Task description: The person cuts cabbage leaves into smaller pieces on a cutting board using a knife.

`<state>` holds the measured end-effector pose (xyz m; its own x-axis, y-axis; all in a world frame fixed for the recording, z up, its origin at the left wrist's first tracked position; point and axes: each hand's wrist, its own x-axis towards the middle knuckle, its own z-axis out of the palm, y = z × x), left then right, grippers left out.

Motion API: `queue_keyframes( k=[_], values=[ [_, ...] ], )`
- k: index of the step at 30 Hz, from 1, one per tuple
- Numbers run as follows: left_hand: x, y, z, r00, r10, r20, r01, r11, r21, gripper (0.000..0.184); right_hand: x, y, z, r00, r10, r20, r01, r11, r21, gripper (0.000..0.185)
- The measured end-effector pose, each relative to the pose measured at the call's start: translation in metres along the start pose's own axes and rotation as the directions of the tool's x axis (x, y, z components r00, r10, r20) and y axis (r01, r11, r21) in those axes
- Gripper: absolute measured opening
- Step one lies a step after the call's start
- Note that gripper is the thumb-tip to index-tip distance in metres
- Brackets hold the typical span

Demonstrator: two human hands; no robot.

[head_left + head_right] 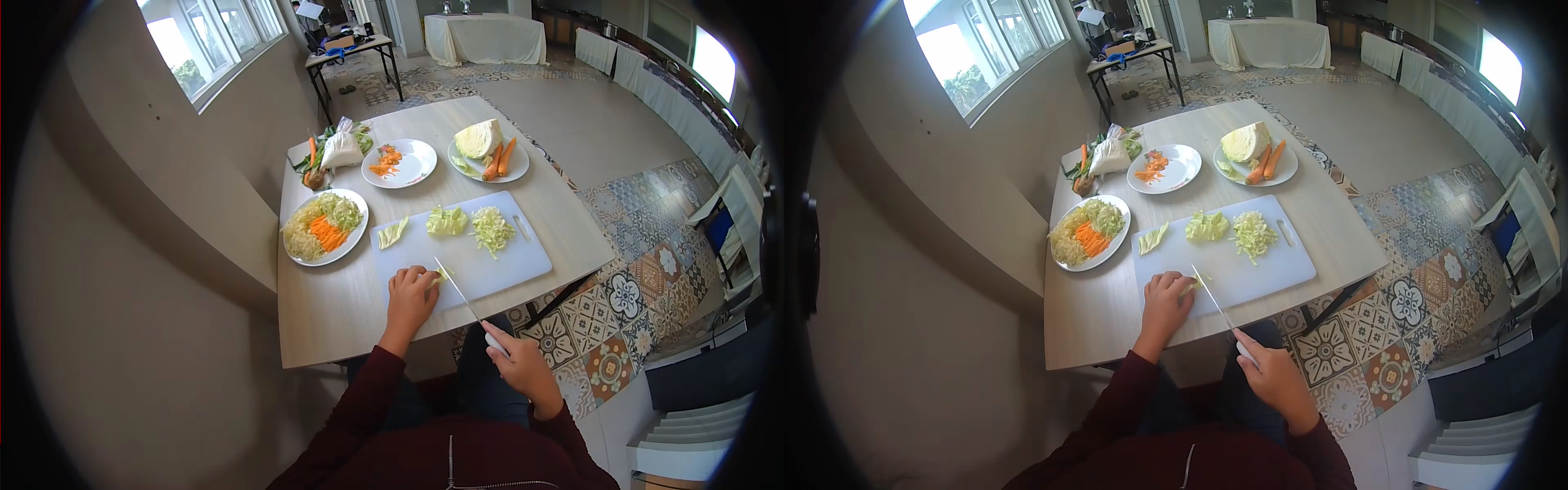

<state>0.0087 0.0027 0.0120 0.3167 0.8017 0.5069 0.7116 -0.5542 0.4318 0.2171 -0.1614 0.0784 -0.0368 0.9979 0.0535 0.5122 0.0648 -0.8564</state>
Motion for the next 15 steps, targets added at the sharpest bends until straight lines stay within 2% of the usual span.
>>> queue_keyframes(
  k=[4, 8, 11, 15],
  values=[
    [0.0001, 0.0006, -0.0012, 1.0, 0.011, 0.019, -0.011, 1.0, 0.026, 0.023, 0.0019, -0.0009, 0.0028, 0.997, -0.072, -0.021, 0.071, 0.995, -0.068, 0.048],
    [0.003, 0.0, 0.0001, 1.0, 0.021, -0.015, -0.021, 1.0, 0.018, 0.023, 0.0022, -0.0089, 0.0013, 0.998, 0.049, 0.049, -0.045, 0.996, -0.078, 0.047],
    [-0.0003, 0.0024, -0.0018, 1.0, 0.019, -0.012, -0.019, 1.0, 0.021, 0.023, 0.0007, -0.0041, 0.0047, 1.0, -0.01, 0.022, 0.011, 0.999, -0.047, 0.047],
    [0.0007, 0.0021, -0.002, 1.0, 0.019, -0.006, -0.018, 1.0, 0.023, 0.023, -0.0029, -0.0105, 0.0015, 0.999, 0.029, 0.043, -0.026, 0.998, -0.063, 0.046]
  ],
)
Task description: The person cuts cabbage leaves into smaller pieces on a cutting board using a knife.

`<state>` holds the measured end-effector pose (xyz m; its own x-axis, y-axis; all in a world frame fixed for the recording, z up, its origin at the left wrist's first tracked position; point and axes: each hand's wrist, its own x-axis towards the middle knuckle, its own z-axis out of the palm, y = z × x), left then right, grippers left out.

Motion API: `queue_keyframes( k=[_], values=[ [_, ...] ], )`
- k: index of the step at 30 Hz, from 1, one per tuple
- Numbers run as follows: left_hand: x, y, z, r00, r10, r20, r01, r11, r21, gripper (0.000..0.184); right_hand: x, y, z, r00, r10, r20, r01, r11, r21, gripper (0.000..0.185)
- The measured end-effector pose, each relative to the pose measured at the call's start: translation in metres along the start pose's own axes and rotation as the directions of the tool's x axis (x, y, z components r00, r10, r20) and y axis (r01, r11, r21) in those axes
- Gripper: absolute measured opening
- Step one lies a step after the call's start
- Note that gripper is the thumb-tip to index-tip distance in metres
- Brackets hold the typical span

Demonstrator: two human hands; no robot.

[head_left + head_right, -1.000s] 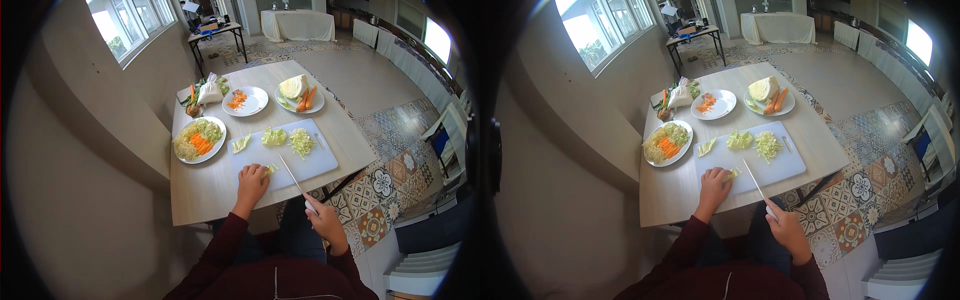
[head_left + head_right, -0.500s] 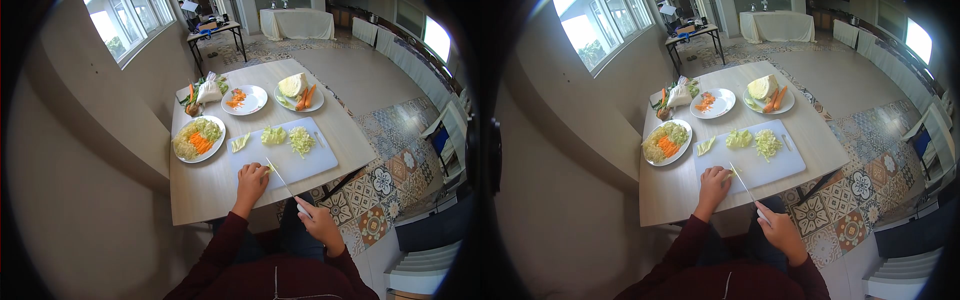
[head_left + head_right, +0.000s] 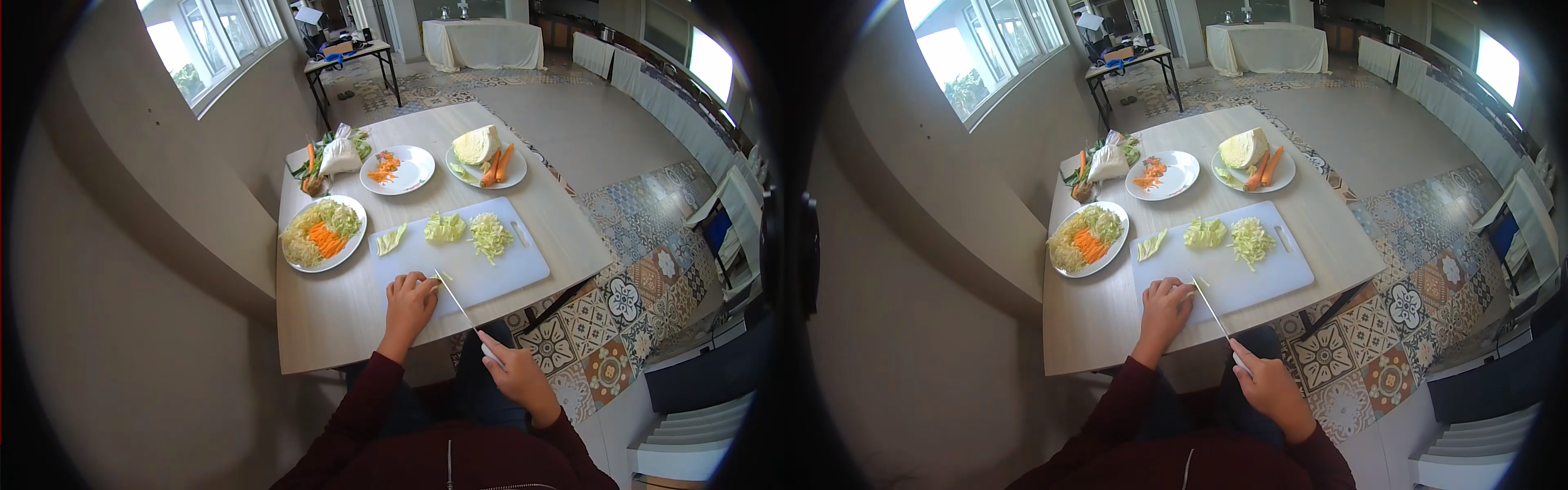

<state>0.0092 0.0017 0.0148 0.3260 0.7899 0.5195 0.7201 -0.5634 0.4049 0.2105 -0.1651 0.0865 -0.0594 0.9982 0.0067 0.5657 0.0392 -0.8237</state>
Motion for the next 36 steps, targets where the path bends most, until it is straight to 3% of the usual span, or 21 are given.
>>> queue_keyframes(
  k=[8, 11, 17, 20, 26, 36],
  values=[
    [0.0, -0.002, 0.002, 1.0, -0.005, 0.001, 0.005, 1.0, 0.008, 0.022, -0.006, -0.002, -0.002, 1.0, -0.004, -0.014, 0.004, 1.0, 0.031, 0.045],
    [0.0, -0.001, 0.002, 1.0, -0.008, -0.004, 0.008, 1.0, 0.006, 0.022, 0.0, -0.019, -0.009, 0.994, 0.086, 0.06, -0.084, 0.996, -0.036, 0.044],
    [0.0, 0.001, -0.001, 1.0, -0.006, -0.005, 0.006, 1.0, 0.005, 0.02, 0.02, -0.008, 0.012, 0.999, 0.028, 0.042, -0.023, 0.994, -0.107, 0.047],
    [0.0, -0.002, 0.002, 1.0, -0.005, -0.002, 0.005, 1.0, 0.009, 0.019, 0.027, 0.002, 0.027, 0.997, -0.065, -0.042, 0.059, 0.988, -0.141, 0.044],
    [-0.001, -0.003, 0.003, 1.0, 0.001, -0.009, -0.001, 1.0, 0.009, 0.019, 0.016, 0.0, 0.022, 0.999, 0.007, 0.032, -0.001, 0.984, -0.181, 0.048],
    [-0.001, -0.003, 0.004, 1.0, -0.012, -0.002, 0.012, 1.0, -0.006, 0.02, -0.002, 0.02, 0.008, 0.999, -0.044, -0.011, 0.041, 0.985, -0.169, 0.048]
  ],
)
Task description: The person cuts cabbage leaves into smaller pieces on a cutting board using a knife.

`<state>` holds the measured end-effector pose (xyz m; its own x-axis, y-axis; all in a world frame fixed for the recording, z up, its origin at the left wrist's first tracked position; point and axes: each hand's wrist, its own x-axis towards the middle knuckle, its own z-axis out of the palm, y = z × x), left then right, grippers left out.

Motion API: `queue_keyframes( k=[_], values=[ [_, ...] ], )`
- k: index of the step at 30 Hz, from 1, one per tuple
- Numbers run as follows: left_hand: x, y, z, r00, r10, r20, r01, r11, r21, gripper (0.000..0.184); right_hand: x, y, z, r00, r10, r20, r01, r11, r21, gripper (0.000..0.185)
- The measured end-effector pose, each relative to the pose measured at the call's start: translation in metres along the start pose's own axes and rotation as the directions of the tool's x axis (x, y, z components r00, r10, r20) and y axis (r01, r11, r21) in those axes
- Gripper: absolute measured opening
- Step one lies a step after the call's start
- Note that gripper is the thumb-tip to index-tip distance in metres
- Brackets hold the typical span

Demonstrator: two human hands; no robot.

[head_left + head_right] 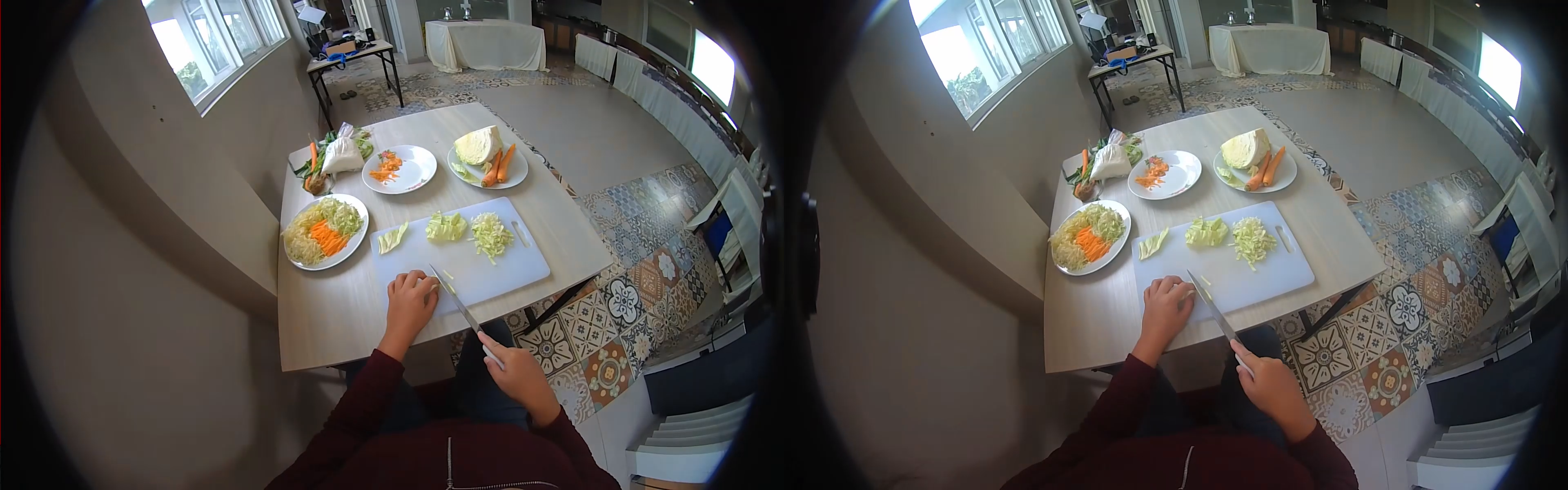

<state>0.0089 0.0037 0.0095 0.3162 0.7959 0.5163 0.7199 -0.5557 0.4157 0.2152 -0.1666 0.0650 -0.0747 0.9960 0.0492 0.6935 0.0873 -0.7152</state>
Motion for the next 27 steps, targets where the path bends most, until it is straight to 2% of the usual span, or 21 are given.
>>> queue_keyframes(
  k=[5, 14, 17, 20, 23, 27],
  values=[
    [0.0, 0.001, -0.001, 1.0, 0.004, -0.003, -0.004, 1.0, -0.008, 0.02, 0.002, 0.003, 0.0, 0.999, 0.029, -0.031, -0.031, 0.997, -0.064, 0.049],
    [0.001, 0.004, -0.003, 0.999, -0.035, -0.015, 0.034, 0.999, -0.03, 0.022, 0.008, 0.004, 0.003, 0.997, -0.019, -0.076, 0.013, 0.997, -0.075, 0.049],
    [0.001, 0.002, -0.001, 0.999, -0.031, -0.012, 0.031, 0.999, -0.022, 0.023, 0.011, 0.0, 0.0, 0.998, 0.007, -0.059, -0.008, 1.0, -0.021, 0.048],
    [0.001, 0.001, -0.002, 1.0, -0.02, 0.0, 0.02, 1.0, -0.015, 0.024, 0.014, 0.006, 0.006, 0.991, -0.048, -0.126, 0.059, 0.995, 0.08, 0.047],
    [0.0, 0.0, -0.001, 1.0, -0.025, 0.006, 0.025, 1.0, -0.019, 0.024, 0.016, 0.003, 0.004, 0.992, -0.012, -0.129, 0.028, 0.991, 0.129, 0.046],
    [0.0, -0.001, -0.001, 1.0, -0.023, 0.001, 0.023, 0.999, -0.025, 0.025, 0.02, 0.007, 0.008, 0.982, -0.061, -0.177, 0.084, 0.989, 0.123, 0.046]
  ],
)
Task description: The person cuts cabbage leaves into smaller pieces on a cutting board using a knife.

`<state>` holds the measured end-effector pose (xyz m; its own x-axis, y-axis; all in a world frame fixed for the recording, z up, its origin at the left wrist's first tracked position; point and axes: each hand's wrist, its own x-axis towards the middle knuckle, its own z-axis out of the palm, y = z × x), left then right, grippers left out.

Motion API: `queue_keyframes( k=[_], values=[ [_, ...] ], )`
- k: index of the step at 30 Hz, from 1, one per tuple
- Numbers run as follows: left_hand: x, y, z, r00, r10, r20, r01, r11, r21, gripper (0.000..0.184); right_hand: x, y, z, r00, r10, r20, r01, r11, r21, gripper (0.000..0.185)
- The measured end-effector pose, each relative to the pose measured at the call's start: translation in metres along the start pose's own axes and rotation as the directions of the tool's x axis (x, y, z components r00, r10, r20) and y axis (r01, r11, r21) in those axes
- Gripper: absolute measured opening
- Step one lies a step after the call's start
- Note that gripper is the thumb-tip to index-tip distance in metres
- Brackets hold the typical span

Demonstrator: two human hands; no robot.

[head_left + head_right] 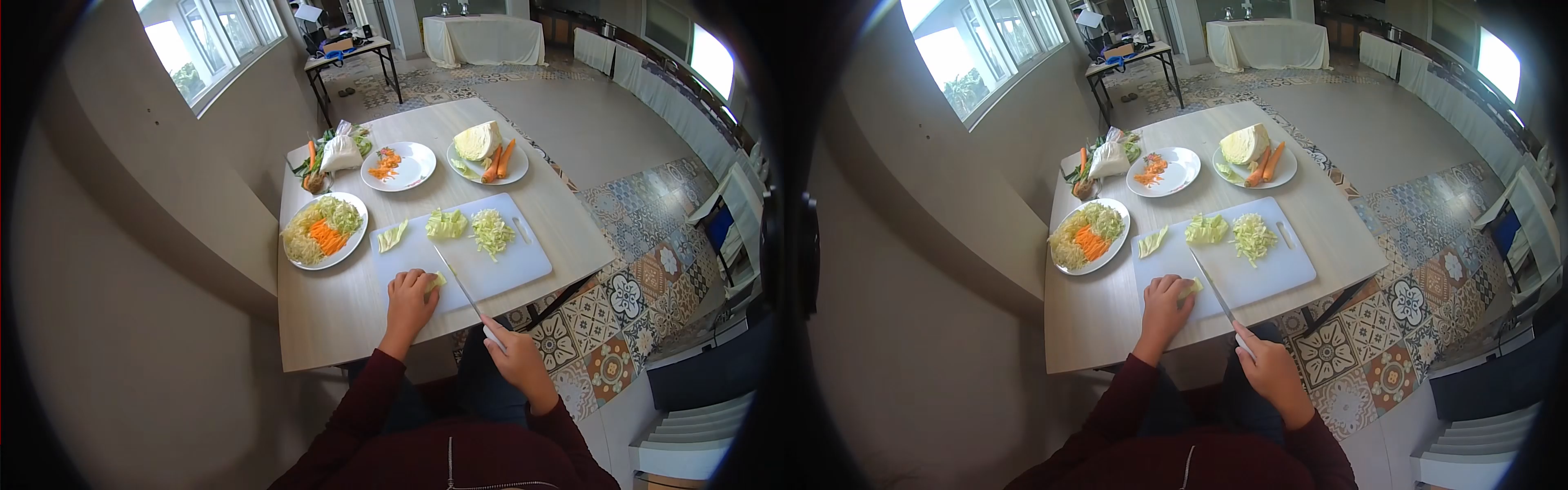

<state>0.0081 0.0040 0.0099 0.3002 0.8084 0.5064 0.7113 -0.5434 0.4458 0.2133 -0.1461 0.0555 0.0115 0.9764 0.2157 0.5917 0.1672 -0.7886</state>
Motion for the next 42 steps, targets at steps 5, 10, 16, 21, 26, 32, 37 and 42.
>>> queue_keyframes(
  k=[5, 10, 16, 21, 26, 32, 37, 42],
  values=[
    [0.0, 0.001, -0.001, 1.0, 0.005, 0.003, -0.005, 1.0, 0.006, 0.025, 0.001, -0.003, -0.004, 0.997, 0.03, 0.072, -0.021, 0.991, -0.131, 0.045],
    [0.0, 0.001, -0.001, 1.0, -0.002, 0.007, 0.002, 1.0, -0.001, 0.024, 0.0, -0.006, -0.004, 0.998, 0.036, 0.055, -0.031, 0.996, -0.083, 0.044],
    [0.0, 0.001, -0.001, 1.0, 0.005, 0.011, -0.005, 1.0, 0.005, 0.023, -0.001, -0.012, -0.004, 0.996, 0.068, 0.056, -0.072, 0.995, 0.07, 0.044],
    [0.0, 0.002, 0.0, 1.0, 0.003, -0.013, -0.003, 1.0, 0.013, 0.022, 0.001, -0.019, -0.003, 0.991, 0.091, 0.101, -0.098, 0.993, 0.066, 0.044],
    [0.0, 0.001, 0.0, 1.0, 0.001, -0.015, -0.001, 1.0, 0.006, 0.022, 0.002, -0.024, -0.004, 0.985, 0.119, 0.124, -0.128, 0.989, 0.073, 0.045],
    [0.0, 0.001, -0.001, 1.0, -0.014, 0.007, 0.014, 1.0, -0.007, 0.022, 0.002, -0.026, -0.009, 0.969, 0.179, 0.171, -0.199, 0.974, 0.105, 0.046],
    [0.0, 0.001, 0.0, 1.0, -0.014, -0.002, 0.014, 1.0, -0.018, 0.02, 0.003, -0.031, -0.012, 0.964, 0.191, 0.187, -0.202, 0.978, 0.045, 0.045],
    [0.0, 0.0, 0.001, 1.0, -0.015, -0.006, 0.015, 1.0, -0.013, 0.019, 0.007, -0.03, -0.005, 0.975, 0.136, 0.174, -0.141, 0.99, 0.019, 0.044]
  ],
)
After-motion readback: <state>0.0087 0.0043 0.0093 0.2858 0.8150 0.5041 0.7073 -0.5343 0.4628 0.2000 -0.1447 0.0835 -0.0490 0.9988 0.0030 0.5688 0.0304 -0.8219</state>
